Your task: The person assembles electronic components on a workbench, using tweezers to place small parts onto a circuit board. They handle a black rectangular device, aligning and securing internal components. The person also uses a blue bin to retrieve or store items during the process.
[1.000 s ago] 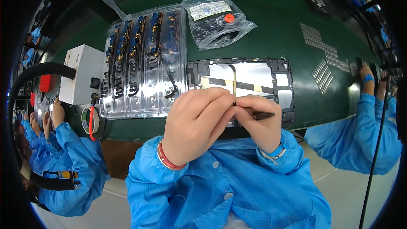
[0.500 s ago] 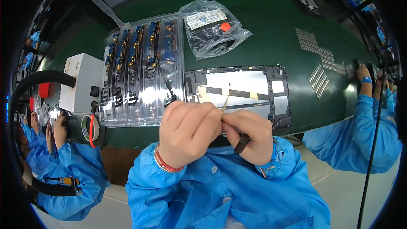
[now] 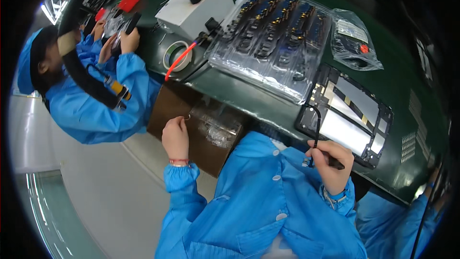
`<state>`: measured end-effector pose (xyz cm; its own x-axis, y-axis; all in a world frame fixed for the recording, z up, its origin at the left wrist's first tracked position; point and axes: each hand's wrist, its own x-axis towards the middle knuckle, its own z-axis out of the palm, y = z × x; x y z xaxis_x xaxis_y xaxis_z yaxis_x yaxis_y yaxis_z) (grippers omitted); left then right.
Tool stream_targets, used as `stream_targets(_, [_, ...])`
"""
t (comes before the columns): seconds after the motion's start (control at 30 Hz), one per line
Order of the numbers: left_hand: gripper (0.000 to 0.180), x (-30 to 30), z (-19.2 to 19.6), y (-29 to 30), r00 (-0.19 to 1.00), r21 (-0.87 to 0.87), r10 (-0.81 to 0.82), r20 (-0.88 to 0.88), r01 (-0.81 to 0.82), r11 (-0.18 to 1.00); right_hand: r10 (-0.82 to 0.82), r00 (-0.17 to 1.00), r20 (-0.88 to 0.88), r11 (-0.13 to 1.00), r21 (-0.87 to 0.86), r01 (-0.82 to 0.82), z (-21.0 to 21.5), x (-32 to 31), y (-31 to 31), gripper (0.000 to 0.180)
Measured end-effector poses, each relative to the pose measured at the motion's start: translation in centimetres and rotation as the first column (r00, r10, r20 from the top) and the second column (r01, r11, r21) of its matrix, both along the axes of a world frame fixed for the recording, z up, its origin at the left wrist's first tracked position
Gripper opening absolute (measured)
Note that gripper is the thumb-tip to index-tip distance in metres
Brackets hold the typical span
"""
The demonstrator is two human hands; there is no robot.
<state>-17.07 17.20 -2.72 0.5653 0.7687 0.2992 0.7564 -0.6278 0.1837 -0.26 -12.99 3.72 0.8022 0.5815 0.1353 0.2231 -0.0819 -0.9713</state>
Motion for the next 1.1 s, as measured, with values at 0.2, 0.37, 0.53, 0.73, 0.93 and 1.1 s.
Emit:
stream_targets(0.2, [0.017,3.7,3.1,-2.4,0.999,-0.133,0.013,0.045,-0.007,0.991,0.043,0.996,-0.077,0.999,0.035,-0.041,0.8,-0.7,-0.2,0.019])
stream_targets(0.37, [0.017,9.5,8.1,-9.3,0.565,-0.202,-0.418,0.711,0.733,0.649,0.032,0.996,-0.085,0.994,0.106,-0.023,1.0,-0.9,-1.4,0.018])
stream_targets(0.53, [0.022,15.0,10.5,-15.9,0.395,-0.302,-0.331,0.857,0.905,0.299,-0.032,0.996,-0.079,0.997,0.061,0.037,1.6,-1.3,-2.3,0.018])
stream_targets(0.73, [0.014,15.9,9.0,-16.0,0.339,-0.242,-0.462,0.819,0.935,0.257,-0.087,0.995,-0.052,0.993,0.074,0.091,0.8,-1.3,-3.1,0.025])
stream_targets(0.93, [0.018,15.8,9.0,-16.5,0.265,-0.118,-0.567,0.780,0.952,0.283,-0.326,0.933,0.153,0.941,0.149,0.305,1.9,0.7,-1.9,0.025])
stream_targets(1.1, [0.022,16.4,9.0,-17.2,0.176,-0.043,-0.562,0.808,0.969,0.241,-0.403,0.879,0.253,0.914,0.149,0.376,1.7,1.6,-0.9,0.015])
